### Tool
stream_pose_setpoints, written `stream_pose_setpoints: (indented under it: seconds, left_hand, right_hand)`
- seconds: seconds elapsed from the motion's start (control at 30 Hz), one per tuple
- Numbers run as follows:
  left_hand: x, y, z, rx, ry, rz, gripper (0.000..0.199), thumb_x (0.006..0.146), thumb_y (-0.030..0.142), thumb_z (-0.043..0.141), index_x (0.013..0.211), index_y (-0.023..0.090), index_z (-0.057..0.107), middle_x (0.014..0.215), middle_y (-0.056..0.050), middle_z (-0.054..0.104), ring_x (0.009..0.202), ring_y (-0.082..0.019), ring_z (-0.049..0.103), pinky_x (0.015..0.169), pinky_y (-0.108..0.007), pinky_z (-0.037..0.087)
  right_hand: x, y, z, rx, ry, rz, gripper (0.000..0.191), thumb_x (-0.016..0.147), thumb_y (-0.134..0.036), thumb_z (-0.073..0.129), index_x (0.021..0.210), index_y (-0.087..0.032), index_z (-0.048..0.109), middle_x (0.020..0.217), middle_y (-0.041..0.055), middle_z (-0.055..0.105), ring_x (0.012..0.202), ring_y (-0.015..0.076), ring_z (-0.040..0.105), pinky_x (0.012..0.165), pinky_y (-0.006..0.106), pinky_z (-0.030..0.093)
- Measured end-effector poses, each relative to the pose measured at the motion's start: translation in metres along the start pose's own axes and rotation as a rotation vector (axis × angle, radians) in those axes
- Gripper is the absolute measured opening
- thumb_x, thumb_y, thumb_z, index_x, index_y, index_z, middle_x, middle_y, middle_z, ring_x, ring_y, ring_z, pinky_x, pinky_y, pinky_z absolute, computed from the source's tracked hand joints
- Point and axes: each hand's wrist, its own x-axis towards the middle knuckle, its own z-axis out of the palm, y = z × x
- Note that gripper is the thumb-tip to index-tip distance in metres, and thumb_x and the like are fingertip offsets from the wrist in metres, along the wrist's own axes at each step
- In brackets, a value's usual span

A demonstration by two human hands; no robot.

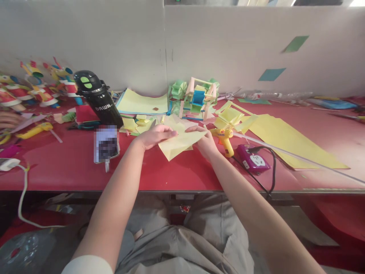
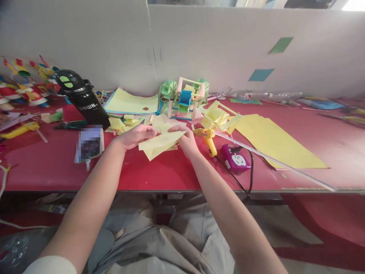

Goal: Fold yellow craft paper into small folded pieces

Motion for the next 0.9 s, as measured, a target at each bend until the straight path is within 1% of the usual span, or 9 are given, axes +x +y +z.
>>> stream_pose_setpoints:
  seconds: [0.07, 0.13, 0.23, 0.3, 0.37, 0.5, 0.67, 0.73, 0.9]
  left_hand:
    - [0.005, -0.004, 0.005, 0.045, 0.021, -0.018, 0.041, 0.06, 0.039, 0.088, 0.078, 0.016, 0.059, 0.08, -0.004, 0.067, 0.072, -0.016, 0.065, 0.066, -0.028, 0.05]
    - [0.009, -0.006, 0.009, -0.007, 0.048, -0.025, 0.046, 0.055, 0.031, 0.091, 0.081, 0.016, 0.056, 0.082, -0.003, 0.067, 0.073, -0.016, 0.065, 0.068, -0.029, 0.051]
    - [0.012, -0.008, 0.009, -0.119, 0.166, -0.007, 0.054, 0.055, 0.024, 0.09, 0.096, 0.017, 0.055, 0.091, -0.006, 0.069, 0.08, -0.02, 0.068, 0.072, -0.036, 0.054]
    - [0.014, -0.009, 0.008, -0.155, 0.251, 0.047, 0.061, 0.057, 0.021, 0.088, 0.108, 0.018, 0.054, 0.096, -0.007, 0.069, 0.084, -0.023, 0.068, 0.074, -0.041, 0.055]
    - [0.016, -0.011, 0.006, -0.155, 0.323, 0.115, 0.066, 0.06, 0.018, 0.084, 0.117, 0.019, 0.052, 0.101, -0.008, 0.068, 0.088, -0.024, 0.068, 0.078, -0.042, 0.055]
    - [0.022, -0.014, 0.01, -0.106, 0.414, 0.208, 0.069, 0.061, 0.015, 0.08, 0.124, 0.018, 0.052, 0.112, -0.011, 0.066, 0.099, -0.026, 0.066, 0.086, -0.043, 0.054]
    - [0.028, -0.017, 0.021, -0.088, 0.37, 0.29, 0.068, 0.063, 0.016, 0.077, 0.127, 0.019, 0.052, 0.12, -0.012, 0.064, 0.107, -0.026, 0.064, 0.093, -0.043, 0.051]
    - [0.03, -0.018, 0.024, -0.071, 0.352, 0.309, 0.064, 0.066, 0.016, 0.076, 0.125, 0.02, 0.054, 0.127, -0.012, 0.061, 0.113, -0.026, 0.062, 0.097, -0.044, 0.049]
    - [0.031, -0.017, 0.026, 0.039, 0.38, 0.325, 0.055, 0.069, 0.023, 0.078, 0.12, 0.021, 0.058, 0.137, -0.012, 0.056, 0.131, -0.029, 0.05, 0.109, -0.047, 0.04]
  right_hand:
    - [-0.001, 0.0, 0.001, -0.06, -0.029, -0.062, 0.02, 0.068, -0.029, 0.063, 0.084, -0.021, 0.07, 0.091, 0.0049, 0.069, 0.076, 0.0191, 0.063, 0.06, 0.029, 0.048]
    - [-0.001, 0.001, 0.001, -0.093, -0.017, -0.117, 0.031, 0.068, -0.03, 0.067, 0.099, -0.022, 0.069, 0.103, 0.0061, 0.069, 0.086, 0.0209, 0.064, 0.068, 0.032, 0.052]
    - [0.002, 0.003, 0.001, -0.119, 0.095, -0.141, 0.048, 0.071, -0.036, 0.069, 0.118, -0.027, 0.059, 0.119, 0.0074, 0.065, 0.086, 0.0193, 0.063, 0.069, 0.033, 0.053]
    - [0.003, 0.002, 0.001, -0.129, 0.179, -0.139, 0.045, 0.074, -0.043, 0.07, 0.115, -0.027, 0.058, 0.118, 0.0067, 0.064, 0.082, 0.017, 0.062, 0.066, 0.031, 0.053]
    - [0.002, 0.0, 0.002, -0.128, 0.205, -0.132, 0.037, 0.078, -0.052, 0.067, 0.103, -0.025, 0.061, 0.109, 0.0055, 0.065, 0.084, 0.0168, 0.061, 0.067, 0.029, 0.053]
    - [-0.001, -0.006, 0.004, -0.132, 0.094, -0.12, 0.042, 0.083, -0.064, 0.059, 0.09, -0.023, 0.067, 0.097, 0.005, 0.064, 0.094, 0.0193, 0.061, 0.074, 0.03, 0.054]
    - [-0.004, -0.004, 0.007, -0.178, -0.039, -0.173, 0.036, 0.074, -0.057, 0.074, 0.084, -0.022, 0.072, 0.116, 0.0076, 0.062, 0.107, 0.024, 0.06, 0.08, 0.034, 0.057]
    - [-0.005, -0.002, 0.006, -0.214, -0.007, -0.23, 0.032, 0.076, -0.054, 0.073, 0.084, -0.023, 0.074, 0.12, 0.0083, 0.06, 0.109, 0.025, 0.059, 0.077, 0.034, 0.057]
    - [-0.006, -0.003, 0.004, -0.425, 0.217, -0.449, 0.018, 0.083, -0.043, 0.068, 0.087, -0.026, 0.074, 0.115, 0.0079, 0.061, 0.107, 0.0247, 0.06, 0.081, 0.039, 0.055]
